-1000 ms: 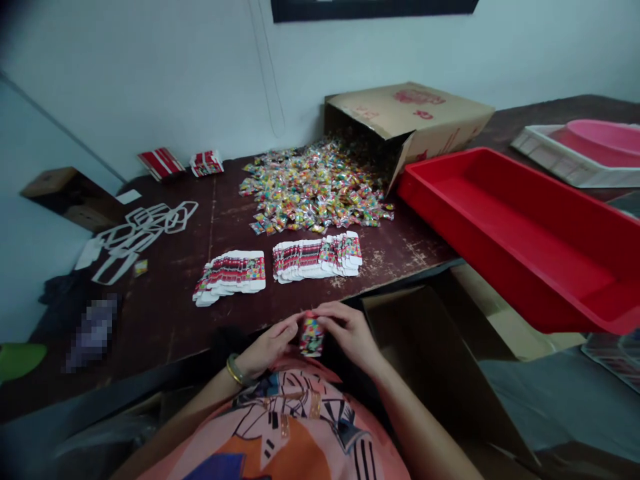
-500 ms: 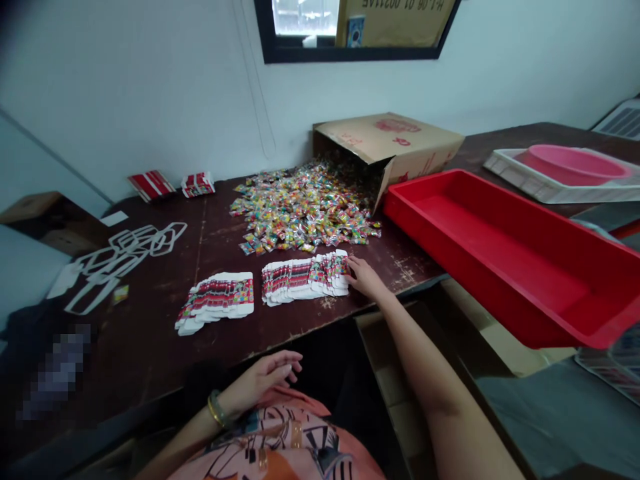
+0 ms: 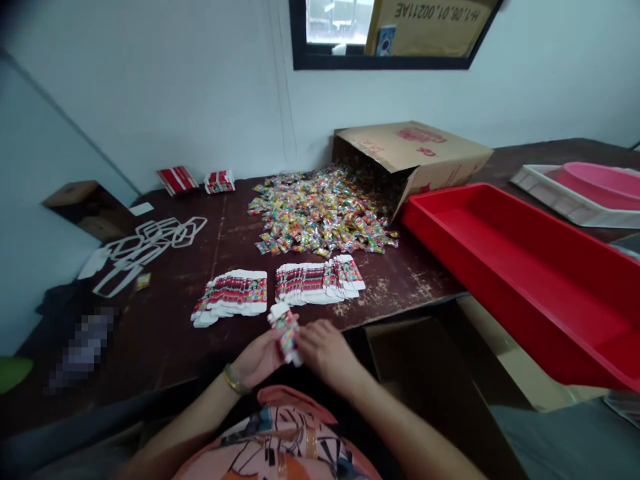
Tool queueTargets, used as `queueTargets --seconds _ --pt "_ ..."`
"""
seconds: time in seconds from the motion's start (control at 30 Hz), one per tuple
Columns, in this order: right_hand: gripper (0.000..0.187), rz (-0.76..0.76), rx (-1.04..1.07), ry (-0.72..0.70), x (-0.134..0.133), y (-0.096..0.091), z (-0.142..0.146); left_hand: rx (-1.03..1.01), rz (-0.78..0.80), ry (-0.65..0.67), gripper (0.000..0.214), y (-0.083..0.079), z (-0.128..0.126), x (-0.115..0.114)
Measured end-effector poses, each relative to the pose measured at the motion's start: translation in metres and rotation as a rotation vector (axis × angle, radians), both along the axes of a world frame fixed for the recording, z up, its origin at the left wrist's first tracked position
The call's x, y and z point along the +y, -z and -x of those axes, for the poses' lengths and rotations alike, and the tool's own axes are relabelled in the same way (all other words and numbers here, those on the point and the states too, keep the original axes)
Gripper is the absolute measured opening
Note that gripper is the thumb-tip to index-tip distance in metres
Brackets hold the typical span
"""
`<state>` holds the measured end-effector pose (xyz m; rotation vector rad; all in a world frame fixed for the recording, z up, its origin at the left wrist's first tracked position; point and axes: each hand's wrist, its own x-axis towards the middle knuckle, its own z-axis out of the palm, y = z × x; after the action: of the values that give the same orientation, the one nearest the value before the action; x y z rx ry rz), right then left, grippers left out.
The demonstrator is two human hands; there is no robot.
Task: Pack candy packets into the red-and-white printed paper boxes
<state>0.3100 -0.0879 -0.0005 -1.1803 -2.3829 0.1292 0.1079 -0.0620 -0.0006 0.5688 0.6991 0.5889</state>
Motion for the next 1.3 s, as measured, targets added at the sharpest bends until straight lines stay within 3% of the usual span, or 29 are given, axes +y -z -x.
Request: queueTargets --seconds 0.03,0.1,0.17,0.23,0.33,0.4,0.47,0.53,0.6,0.67,0.77,0.83,0.93,1.03,1.13,1.3 --pt "0.026 -0.006 0.092 -0.018 -0.014 0.003 0.015 0.013 0.03 -0.027 0.048 0.0 0.0 -0.002" --pt "0.032 0.009 0.278 0.088 -0.031 0.008 0.034 0.087 0.046 -0.03 0.041 0.0 -0.002 -0.008" --pt "0.032 0.058 0.401 0.215 -0.033 0.011 0.04 0.175 0.032 0.017 0.029 0.002 -0.004 -0.018" --pt "0.027 0.138 0.48 0.237 -0.028 0.011 0.042 0.241 0.015 0.046 0.022 0.004 -0.006 -0.026" --pt "0.009 0.339 0.628 0.161 -0.024 0.006 0.045 0.274 -0.008 -0.01 0.024 0.005 -0.006 -0.033" --pt "0.01 0.517 0.697 0.083 -0.021 -0.002 0.044 0.265 -0.039 -0.028 0.029 0.002 -0.003 -0.035" --pt "0.019 0.721 0.716 -0.069 -0.017 -0.012 0.037 0.223 -0.083 0.052 0.033 -0.004 0.002 -0.037" --pt "0.025 0.897 0.739 -0.247 -0.012 -0.019 0.028 0.159 -0.161 0.224 0.034 -0.009 0.006 -0.037" --pt "0.028 0.961 0.778 -0.326 -0.009 -0.022 0.021 0.189 -0.28 0.295 0.033 -0.009 0.009 -0.037" --pt "0.024 0.919 0.842 -0.237 -0.011 -0.018 0.023 0.322 -0.388 0.186 0.035 -0.002 0.01 -0.037" --pt "0.018 0.855 1.039 0.032 -0.022 -0.002 0.04 0.472 -0.453 -0.036 0.04 0.012 0.011 -0.039" --pt "0.028 0.882 1.212 0.16 -0.029 0.008 0.053 0.519 -0.516 -0.138 0.036 0.015 0.015 -0.043" --pt "0.032 1.009 1.391 0.171 -0.035 0.019 0.062 0.594 -0.677 -0.282 0.046 0.009 0.024 -0.051" --pt "0.028 1.256 1.549 0.059 -0.036 0.024 0.061 0.618 -0.742 -0.234 0.042 0.001 0.033 -0.058" --pt "0.028 1.457 1.617 0.025 -0.037 0.025 0.057 0.624 -0.696 -0.128 0.032 -0.001 0.041 -0.064" --pt "0.032 1.448 1.38 0.024 -0.037 0.016 0.053 0.706 -0.655 -0.077 0.025 -0.007 0.05 -0.072"
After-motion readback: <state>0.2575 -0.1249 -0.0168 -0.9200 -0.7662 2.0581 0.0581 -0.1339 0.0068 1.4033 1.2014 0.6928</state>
